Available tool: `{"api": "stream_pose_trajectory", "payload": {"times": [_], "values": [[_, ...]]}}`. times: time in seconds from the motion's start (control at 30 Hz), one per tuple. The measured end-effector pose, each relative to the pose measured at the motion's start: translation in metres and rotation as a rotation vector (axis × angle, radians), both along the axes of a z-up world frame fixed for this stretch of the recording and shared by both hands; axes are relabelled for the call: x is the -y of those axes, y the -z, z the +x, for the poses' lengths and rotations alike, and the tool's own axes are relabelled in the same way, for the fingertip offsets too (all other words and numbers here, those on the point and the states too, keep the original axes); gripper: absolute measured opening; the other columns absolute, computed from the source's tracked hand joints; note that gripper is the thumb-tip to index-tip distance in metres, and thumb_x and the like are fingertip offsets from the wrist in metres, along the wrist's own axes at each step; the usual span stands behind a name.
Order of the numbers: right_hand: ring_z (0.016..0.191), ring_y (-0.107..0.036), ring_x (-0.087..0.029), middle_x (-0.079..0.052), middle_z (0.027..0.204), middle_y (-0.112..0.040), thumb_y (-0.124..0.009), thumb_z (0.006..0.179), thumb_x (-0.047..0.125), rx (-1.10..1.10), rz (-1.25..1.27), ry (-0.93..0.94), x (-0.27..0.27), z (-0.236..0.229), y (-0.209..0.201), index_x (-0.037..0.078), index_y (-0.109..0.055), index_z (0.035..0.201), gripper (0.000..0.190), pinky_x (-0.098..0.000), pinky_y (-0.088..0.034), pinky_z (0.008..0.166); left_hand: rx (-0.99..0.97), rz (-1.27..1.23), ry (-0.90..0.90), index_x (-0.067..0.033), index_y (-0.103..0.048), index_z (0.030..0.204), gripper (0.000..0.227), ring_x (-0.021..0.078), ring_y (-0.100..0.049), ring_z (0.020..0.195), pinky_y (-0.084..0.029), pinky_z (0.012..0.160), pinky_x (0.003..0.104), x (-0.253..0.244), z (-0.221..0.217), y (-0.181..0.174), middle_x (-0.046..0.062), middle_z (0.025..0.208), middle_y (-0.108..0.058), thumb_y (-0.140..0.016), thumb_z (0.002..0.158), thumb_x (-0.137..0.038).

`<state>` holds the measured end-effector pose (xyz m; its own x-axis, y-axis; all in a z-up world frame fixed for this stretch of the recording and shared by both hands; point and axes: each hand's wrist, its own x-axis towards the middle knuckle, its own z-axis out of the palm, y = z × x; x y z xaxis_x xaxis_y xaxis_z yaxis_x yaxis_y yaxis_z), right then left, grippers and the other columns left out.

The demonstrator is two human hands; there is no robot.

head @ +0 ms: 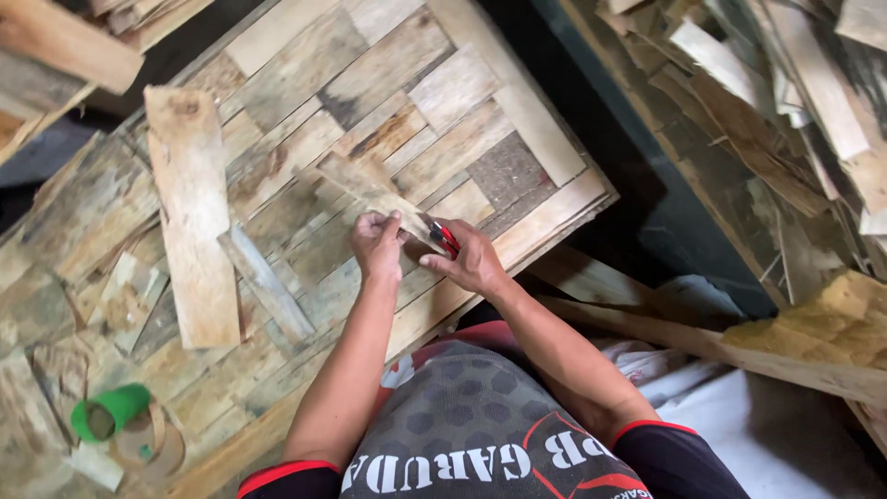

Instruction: The recorder is assembling and gluing small wood panel scraps onto a larger frame to create a mosaic-like surface.

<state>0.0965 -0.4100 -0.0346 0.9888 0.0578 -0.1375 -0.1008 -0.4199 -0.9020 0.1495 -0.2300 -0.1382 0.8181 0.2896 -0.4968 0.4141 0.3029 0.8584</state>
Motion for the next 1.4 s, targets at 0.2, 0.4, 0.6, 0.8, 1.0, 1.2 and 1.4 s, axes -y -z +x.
{"api": "stream_pose_trajectory", "payload": {"times": [0.2, 0.4, 0.6, 0.8, 1.0, 1.2, 1.4], "values": [[0.103, -0.069, -0.037, -0.021, 0.113, -0.069, -0.085, 0.079, 0.03, 0.02, -0.083, 0.124, 0.045, 0.003, 0.019, 0.0, -0.059, 0.136, 0.069, -0.0432, -0.055, 0.088, 0.026, -0.053, 0.183, -0.006, -0.053, 0.091, 0.021, 0.0126, -0.062, 0.065, -0.055, 0.055, 0.027, 0.072, 0.031, -0.003, 0.005, 0.081, -0.065, -0.073, 0.09, -0.001], [0.088, -0.068, -0.029, -0.016, 0.097, -0.067, -0.081, 0.09, 0.03, -0.116, -0.12, 0.232, 0.083, 0.009, 0.052, 0.003, -0.064, 0.123, 0.047, -0.0407, -0.056, 0.08, 0.123, 0.009, 0.382, -0.0038, -0.056, 0.095, 0.018, 0.0112, -0.059, 0.067, -0.052, 0.058, 0.026, 0.117, 0.051, 0.005, 0.005, 0.082, -0.063, -0.073, 0.093, -0.003], [0.082, -0.059, -0.012, -0.001, 0.092, -0.061, -0.078, 0.09, 0.026, -0.052, 0.089, 0.495, 0.121, 0.014, 0.059, 0.004, -0.062, 0.119, 0.039, -0.0304, -0.053, 0.073, 0.42, 0.661, 0.617, -0.0004, -0.066, 0.1, 0.008, 0.0197, -0.063, 0.082, -0.053, 0.072, 0.036, 0.129, 0.096, -0.037, 0.008, 0.095, -0.066, -0.071, 0.098, -0.005], [0.077, -0.053, -0.012, 0.001, 0.086, -0.058, -0.081, 0.091, 0.02, -0.104, -0.1, 0.618, 0.152, 0.01, 0.064, 0.002, -0.062, 0.111, 0.033, -0.0285, -0.05, 0.071, 0.529, 1.2, 0.788, -0.006, -0.059, 0.135, 0.041, 0.0321, -0.052, 0.134, -0.045, 0.111, 0.044, 0.127, 0.146, 0.007, 0.017, 0.146, -0.053, -0.071, 0.095, -0.012], [0.083, -0.056, -0.01, 0.001, 0.094, -0.064, -0.079, 0.092, 0.016, -0.063, -0.047, 0.656, 0.167, -0.001, 0.071, 0.002, -0.063, 0.122, 0.037, -0.0263, -0.05, 0.08, 0.343, 1.263, 1.008, -0.0104, -0.043, 0.153, 0.07, 0.038, -0.019, 0.153, -0.014, 0.128, 0.047, 0.121, 0.163, -0.02, 0.022, 0.165, -0.023, -0.074, 0.091, -0.025], [0.084, -0.059, -0.011, -0.001, 0.094, -0.066, -0.079, 0.093, 0.015, -0.116, -0.128, 0.638, 0.169, -0.013, 0.084, 0.001, -0.062, 0.119, 0.034, -0.0281, -0.051, 0.081, 0.477, 1.375, 1.035, -0.0147, -0.037, 0.16, 0.072, 0.0357, -0.01, 0.158, -0.008, 0.13, 0.049, 0.134, 0.16, 0.043, 0.018, 0.171, -0.013, -0.069, 0.097, -0.025], [0.083, -0.057, -0.011, -0.001, 0.095, -0.065, -0.079, 0.095, 0.016, -0.104, -0.137, 0.637, 0.168, -0.019, 0.088, 0.0, -0.061, 0.12, 0.035, -0.0275, -0.051, 0.079, 0.484, 1.333, 1.016, -0.0117, -0.032, 0.162, 0.078, 0.0396, -0.007, 0.158, -0.006, 0.131, 0.053, 0.146, 0.171, 0.013, 0.023, 0.17, -0.011, -0.068, 0.098, -0.036]]}}
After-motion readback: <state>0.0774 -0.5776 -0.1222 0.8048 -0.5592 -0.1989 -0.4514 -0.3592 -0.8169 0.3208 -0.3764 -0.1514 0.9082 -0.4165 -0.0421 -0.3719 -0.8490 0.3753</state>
